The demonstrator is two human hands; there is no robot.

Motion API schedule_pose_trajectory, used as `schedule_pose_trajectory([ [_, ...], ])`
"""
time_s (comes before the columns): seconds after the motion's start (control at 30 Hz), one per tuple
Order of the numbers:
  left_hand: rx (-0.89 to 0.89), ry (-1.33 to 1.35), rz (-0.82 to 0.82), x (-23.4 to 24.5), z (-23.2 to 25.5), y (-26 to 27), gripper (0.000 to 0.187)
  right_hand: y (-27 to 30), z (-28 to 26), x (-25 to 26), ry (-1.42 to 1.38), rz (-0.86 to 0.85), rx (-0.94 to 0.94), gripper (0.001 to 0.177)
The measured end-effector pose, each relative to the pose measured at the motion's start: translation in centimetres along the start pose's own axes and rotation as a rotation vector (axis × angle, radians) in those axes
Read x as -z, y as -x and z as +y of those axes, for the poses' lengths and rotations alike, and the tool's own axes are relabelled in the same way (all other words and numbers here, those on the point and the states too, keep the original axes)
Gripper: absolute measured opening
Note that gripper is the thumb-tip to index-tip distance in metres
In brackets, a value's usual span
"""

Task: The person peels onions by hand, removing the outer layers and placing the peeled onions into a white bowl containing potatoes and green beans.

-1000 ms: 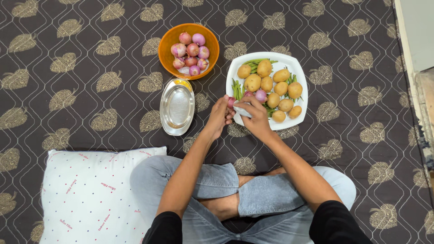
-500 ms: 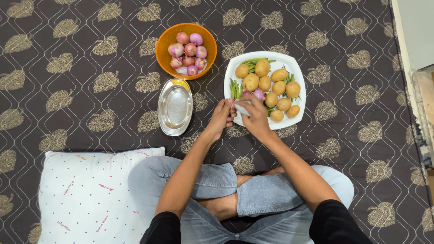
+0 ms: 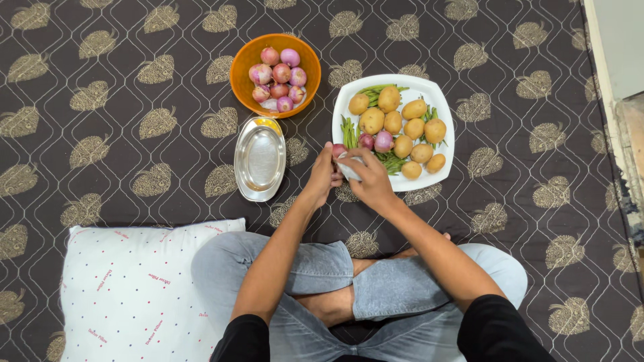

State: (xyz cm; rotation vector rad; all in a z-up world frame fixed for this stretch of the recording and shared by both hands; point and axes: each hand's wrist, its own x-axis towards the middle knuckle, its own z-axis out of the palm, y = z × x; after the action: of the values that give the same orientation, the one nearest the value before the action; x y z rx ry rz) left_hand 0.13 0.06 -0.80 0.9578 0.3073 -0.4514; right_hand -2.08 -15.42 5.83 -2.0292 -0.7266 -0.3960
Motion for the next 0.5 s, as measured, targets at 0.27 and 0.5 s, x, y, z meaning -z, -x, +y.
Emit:
schedule_pose_trajectory([
  [0.27,0.04,-0.113,-0.05,-0.7,0.9,0.9,0.052,0.1,1.1,0.0,-0.038,0.076,-0.096,0.044],
  [0.5,-0.046,-0.265,-0.076,-0.9,0.4,1.1,0.045,-0.1,1.6,0.1,-0.004,0.134,-0.1,0.039],
])
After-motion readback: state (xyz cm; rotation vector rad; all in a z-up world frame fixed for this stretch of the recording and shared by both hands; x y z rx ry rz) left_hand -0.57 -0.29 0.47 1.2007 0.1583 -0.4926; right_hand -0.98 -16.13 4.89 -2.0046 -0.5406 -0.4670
